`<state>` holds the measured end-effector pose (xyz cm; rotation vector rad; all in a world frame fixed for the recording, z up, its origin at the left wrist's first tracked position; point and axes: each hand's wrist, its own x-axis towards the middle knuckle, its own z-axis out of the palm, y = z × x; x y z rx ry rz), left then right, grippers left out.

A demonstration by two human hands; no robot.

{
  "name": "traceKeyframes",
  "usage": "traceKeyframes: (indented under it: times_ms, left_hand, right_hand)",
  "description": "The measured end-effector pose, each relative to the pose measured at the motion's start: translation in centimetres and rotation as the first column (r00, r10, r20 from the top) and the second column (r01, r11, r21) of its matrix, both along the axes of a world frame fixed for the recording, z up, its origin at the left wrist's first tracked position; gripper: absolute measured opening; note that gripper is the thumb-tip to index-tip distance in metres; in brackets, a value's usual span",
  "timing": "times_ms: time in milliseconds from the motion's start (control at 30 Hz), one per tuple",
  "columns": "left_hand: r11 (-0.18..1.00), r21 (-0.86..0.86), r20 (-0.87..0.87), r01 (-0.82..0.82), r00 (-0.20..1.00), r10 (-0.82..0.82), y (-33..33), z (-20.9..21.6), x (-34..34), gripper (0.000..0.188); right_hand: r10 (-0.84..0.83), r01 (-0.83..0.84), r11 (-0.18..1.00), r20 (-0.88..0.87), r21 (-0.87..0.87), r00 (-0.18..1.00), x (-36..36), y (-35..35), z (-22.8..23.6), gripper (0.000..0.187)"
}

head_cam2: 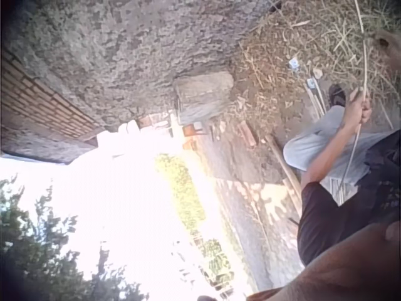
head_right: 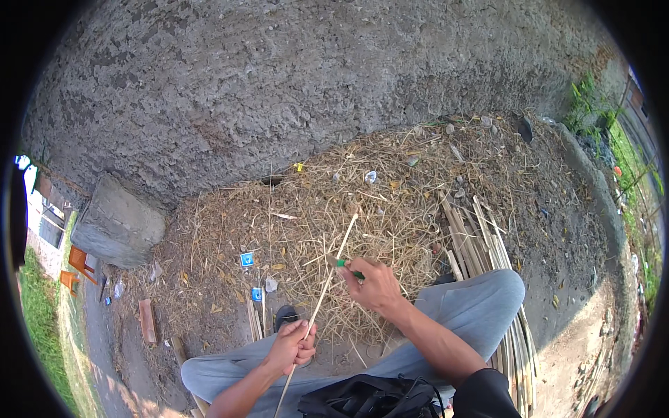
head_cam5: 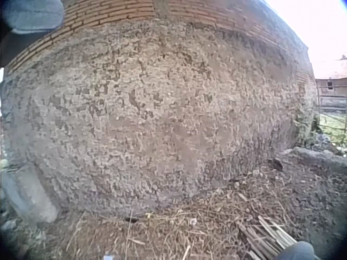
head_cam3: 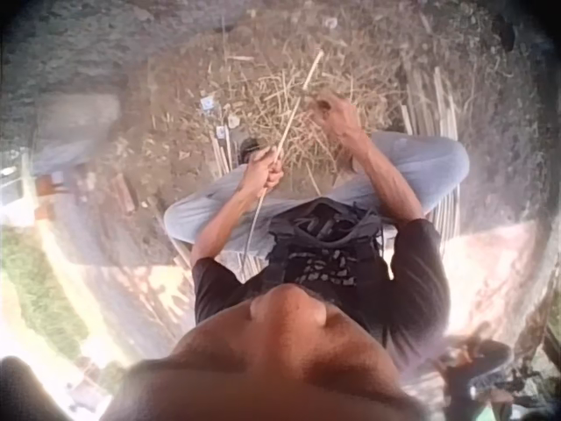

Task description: The person strips bark from a long bamboo strip using a knife, holding the strip with one hand while pulling the knife along it with the other.

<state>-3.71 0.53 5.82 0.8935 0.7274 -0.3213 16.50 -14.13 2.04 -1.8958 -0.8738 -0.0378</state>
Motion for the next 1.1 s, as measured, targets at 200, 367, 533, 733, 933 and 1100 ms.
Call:
traceKeyframes:
  times_ms: [200,367,533,733,933,1100]
  left_hand:
    - [0.999,-0.036,0.012,0.037,0.999,-0.036,0.2,-0.3,-0.3,0.025]
    - [0.994,0.006,-0.007,0.108,0.994,-0.108,-0.2,0.5,-0.9,0.026]
    - [0.994,-0.03,-0.009,0.11,0.994,-0.11,0.6,-0.4,-1.0,0.026]
    - [0.997,-0.045,0.012,0.062,0.998,-0.061,0.6,-1.1,-0.2,0.027]
    - [0.998,-0.068,0.076,-0.018,0.997,0.023,1.8,-2.0,0.0,0.025]
    - [0.998,0.045,0.126,-0.034,0.992,0.028,1.6,-2.0,0.2,0.022]
  right_hand:
    - [-0.001,-0.002,0.999,0.062,0.042,0.998,1.1,-0.2,-0.7,0.022]
    - [-0.225,0.208,0.971,-0.15,-0.122,0.963,4.7,-1.6,0.5,0.023]
    - [-0.187,0.184,0.982,-0.057,-0.049,0.981,4.2,-0.9,0.1,0.024]
    - [-0.352,0.45,0.888,-0.488,0.097,0.799,9.3,-2.7,-0.8,0.036]
    - [0.041,0.136,0.953,-0.559,0.271,0.828,1.2,0.5,-1.3,0.029]
    - [0.263,-0.253,0.963,-0.136,0.091,0.955,-3.8,0.5,-0.3,0.022]
